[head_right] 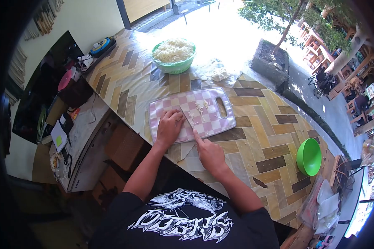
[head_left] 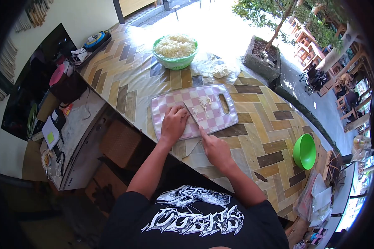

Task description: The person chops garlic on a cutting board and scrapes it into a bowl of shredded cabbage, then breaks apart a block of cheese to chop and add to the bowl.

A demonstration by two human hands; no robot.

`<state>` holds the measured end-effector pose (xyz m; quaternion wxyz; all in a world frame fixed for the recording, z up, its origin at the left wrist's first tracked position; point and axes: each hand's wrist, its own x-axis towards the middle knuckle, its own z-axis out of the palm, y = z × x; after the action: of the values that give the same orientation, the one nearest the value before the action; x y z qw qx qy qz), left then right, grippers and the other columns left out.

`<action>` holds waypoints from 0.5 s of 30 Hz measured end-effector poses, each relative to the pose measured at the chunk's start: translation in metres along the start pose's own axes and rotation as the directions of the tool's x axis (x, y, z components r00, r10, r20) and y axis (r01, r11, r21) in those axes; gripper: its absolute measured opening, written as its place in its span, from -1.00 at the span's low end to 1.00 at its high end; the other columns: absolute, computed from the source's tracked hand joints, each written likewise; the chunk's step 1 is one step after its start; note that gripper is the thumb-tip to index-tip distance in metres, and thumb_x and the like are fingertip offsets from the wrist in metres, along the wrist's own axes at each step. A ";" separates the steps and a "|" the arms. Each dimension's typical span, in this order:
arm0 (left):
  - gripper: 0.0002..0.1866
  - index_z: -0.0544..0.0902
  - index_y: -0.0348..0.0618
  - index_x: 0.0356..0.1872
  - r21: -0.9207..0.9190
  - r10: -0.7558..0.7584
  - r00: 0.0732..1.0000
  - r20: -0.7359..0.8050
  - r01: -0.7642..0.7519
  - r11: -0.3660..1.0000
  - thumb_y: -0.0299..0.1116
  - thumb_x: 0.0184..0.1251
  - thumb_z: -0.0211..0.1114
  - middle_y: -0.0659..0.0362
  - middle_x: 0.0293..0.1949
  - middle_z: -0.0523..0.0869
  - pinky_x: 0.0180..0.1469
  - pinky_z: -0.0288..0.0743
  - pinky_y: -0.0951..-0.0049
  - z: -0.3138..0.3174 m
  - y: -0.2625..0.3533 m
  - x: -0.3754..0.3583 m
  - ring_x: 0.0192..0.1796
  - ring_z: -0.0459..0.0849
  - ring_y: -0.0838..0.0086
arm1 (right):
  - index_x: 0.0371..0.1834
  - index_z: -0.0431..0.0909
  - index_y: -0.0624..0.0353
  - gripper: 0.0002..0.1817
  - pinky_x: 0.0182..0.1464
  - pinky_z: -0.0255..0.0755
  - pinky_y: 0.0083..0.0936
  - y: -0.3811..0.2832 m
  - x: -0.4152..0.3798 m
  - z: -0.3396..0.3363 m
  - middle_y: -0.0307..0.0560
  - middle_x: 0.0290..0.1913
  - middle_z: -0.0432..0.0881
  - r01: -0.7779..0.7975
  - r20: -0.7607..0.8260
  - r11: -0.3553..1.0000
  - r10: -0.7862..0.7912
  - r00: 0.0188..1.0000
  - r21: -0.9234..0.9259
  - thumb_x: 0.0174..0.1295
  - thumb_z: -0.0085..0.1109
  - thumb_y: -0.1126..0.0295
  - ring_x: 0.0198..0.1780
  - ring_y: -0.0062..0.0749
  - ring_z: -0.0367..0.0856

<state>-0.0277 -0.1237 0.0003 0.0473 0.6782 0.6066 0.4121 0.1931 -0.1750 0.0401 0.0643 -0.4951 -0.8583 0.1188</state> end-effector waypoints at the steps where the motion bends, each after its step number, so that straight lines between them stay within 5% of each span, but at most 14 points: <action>1: -0.85 0.82 -0.17 -0.10 -0.018 0.008 1.000 0.014 -0.008 1.000 -0.34 0.44 0.45 0.03 0.08 0.81 0.24 0.62 0.10 0.000 -0.003 -0.001 0.17 0.70 0.01 | 0.77 0.27 -0.22 -0.26 -0.28 0.68 0.04 0.005 -0.003 -0.002 0.06 -0.26 0.75 -0.004 -0.001 1.000 0.004 1.000 -0.015 0.50 0.14 0.35 -0.33 0.09 0.80; 15: -0.83 0.85 -0.15 -0.14 -0.118 0.073 0.977 0.202 -0.049 0.992 -0.36 0.31 0.55 0.08 0.02 0.82 0.24 0.60 0.14 -0.011 -0.012 0.024 0.14 0.71 0.07 | 0.72 0.33 -0.18 -0.30 -0.06 0.64 0.05 0.035 0.050 0.001 0.10 -0.14 0.79 -0.170 -0.158 0.985 0.173 0.972 0.033 0.50 0.20 0.33 -0.12 0.15 0.79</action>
<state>-0.0457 -0.1053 0.0129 0.1353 0.7318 0.5532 0.3743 0.1969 -0.1152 0.0293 0.1273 -0.5746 -0.8032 0.0922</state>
